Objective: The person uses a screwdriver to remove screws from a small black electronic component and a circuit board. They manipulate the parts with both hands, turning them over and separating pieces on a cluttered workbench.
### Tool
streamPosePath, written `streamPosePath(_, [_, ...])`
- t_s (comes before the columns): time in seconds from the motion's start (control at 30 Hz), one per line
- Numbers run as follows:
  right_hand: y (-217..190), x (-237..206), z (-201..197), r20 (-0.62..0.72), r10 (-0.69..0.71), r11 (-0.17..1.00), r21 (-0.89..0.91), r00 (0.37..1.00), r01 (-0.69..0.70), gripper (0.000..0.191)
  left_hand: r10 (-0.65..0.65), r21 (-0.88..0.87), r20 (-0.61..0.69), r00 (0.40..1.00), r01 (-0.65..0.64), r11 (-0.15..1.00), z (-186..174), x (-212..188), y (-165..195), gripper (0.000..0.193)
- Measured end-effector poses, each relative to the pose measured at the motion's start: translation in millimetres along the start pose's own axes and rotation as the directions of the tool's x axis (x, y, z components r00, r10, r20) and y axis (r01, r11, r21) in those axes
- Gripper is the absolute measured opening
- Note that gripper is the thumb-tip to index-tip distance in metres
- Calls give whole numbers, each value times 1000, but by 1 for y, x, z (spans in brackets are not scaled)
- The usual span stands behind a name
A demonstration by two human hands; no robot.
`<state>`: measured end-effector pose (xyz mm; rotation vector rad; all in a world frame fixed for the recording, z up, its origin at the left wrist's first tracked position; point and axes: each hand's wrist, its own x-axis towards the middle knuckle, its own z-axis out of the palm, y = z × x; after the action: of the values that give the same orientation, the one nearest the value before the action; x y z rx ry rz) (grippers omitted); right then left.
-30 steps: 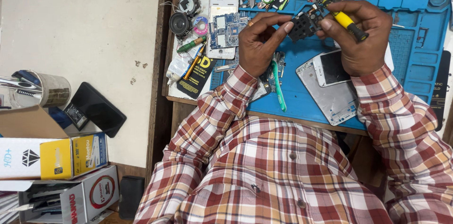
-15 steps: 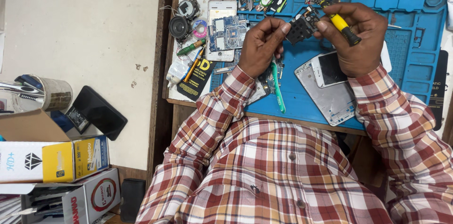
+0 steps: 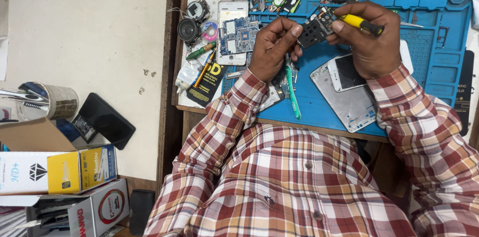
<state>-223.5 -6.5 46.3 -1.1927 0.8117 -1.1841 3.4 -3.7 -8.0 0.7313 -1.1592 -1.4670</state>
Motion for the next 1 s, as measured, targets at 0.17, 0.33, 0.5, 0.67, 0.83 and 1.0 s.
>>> streamPosePath(0.17, [2,-2,-3,-28,24,998,55,999,-23,23,-81,-81,-68,994,75,994,4,2,1,24])
streamPosePath(0.33, [4,0,0,-99,-16,999,29,995,19,22,-52,-8,-67,996,52,999,11,4,7,23])
streamPosePath(0.5, [10,0,-3,-125,-40,999,8,991,42,20,-107,-28,6,994,107,994,10,4,6,23])
streamPosePath(0.67, [18,4,-6,-122,62,985,170,991,-40,20,-128,-64,43,991,131,989,3,8,-1,18])
streamPosePath(0.83, [14,5,-3,-77,88,974,216,993,-69,20,-126,-136,11,992,126,983,1,7,0,17])
streamPosePath(1.0, [16,4,4,-68,63,988,145,996,-52,22,-101,-173,-85,991,85,981,2,12,-3,21])
